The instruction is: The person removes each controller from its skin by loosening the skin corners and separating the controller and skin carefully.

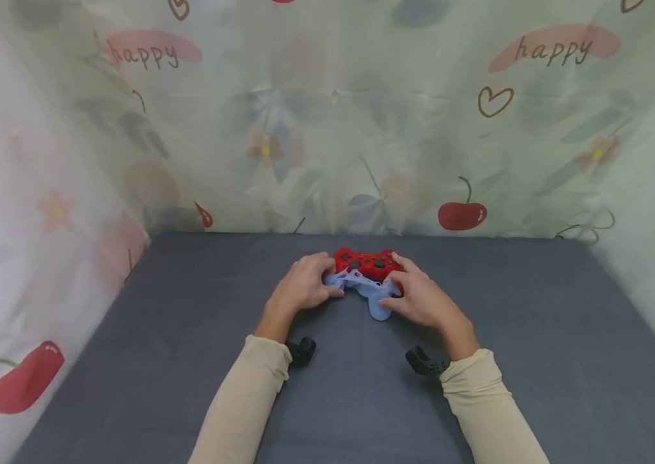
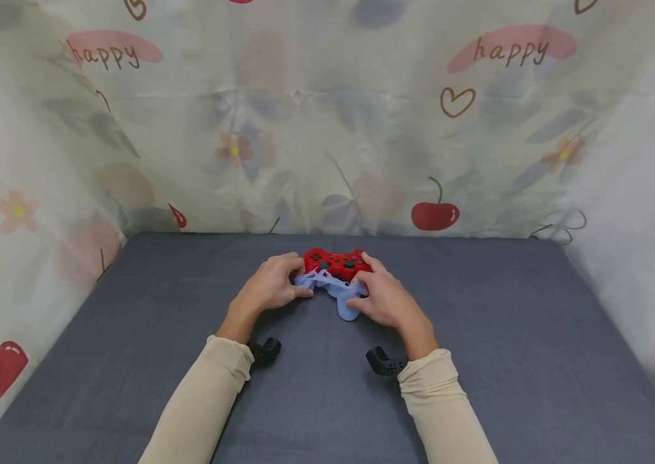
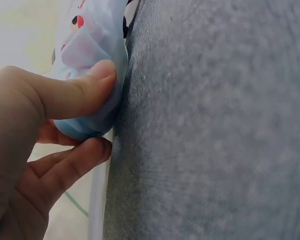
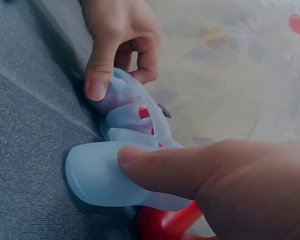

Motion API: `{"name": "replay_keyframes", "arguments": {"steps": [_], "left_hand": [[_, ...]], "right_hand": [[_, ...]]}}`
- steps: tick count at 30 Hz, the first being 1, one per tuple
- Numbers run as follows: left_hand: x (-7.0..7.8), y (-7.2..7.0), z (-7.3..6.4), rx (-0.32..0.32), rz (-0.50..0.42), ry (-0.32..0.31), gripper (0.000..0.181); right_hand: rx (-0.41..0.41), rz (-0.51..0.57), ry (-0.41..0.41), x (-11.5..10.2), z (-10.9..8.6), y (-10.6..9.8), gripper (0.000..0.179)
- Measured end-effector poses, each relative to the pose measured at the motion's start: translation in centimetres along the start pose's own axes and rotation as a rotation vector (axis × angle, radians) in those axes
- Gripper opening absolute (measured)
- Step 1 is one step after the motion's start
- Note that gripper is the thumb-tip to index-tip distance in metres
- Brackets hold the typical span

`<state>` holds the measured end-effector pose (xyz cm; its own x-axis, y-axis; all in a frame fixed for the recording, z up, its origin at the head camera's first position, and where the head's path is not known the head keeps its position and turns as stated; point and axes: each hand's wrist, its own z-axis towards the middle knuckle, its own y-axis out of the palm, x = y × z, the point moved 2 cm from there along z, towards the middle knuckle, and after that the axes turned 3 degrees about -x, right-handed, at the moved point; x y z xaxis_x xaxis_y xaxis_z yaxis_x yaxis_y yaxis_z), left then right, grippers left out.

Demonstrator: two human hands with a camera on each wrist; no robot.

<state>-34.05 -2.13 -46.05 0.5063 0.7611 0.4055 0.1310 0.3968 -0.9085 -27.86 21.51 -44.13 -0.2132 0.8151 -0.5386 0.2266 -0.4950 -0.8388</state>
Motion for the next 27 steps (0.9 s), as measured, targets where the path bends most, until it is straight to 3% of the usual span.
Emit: {"name": "replay_keyframes", "arguments": {"steps": [9,14,20,27], "left_hand": [[0.09,-0.11,-0.10,0.008,0.007,0.011,0.040],[-0.14,-0.16,-0.15,0.059,-0.003,0.019,0.042],[-0.36,-0.12,-0.26,0.122,-0.026,-0.004,0.037],[0.00,-0.20,-0.22,0.147,-0.019,-0.043,0.031]], "right_hand": [[0.002,0.027,-0.014,-0.12,0.11,-0.19,0.020],[0.009,0.034,0.000,-0.30,0.19,-0.24,0.020],[0.032,0.042,0.027,-0.21,0.23,-0.33,0.019],[0.070,0.044,0.038,-0.36,0.10,-0.20,0.020]]}}
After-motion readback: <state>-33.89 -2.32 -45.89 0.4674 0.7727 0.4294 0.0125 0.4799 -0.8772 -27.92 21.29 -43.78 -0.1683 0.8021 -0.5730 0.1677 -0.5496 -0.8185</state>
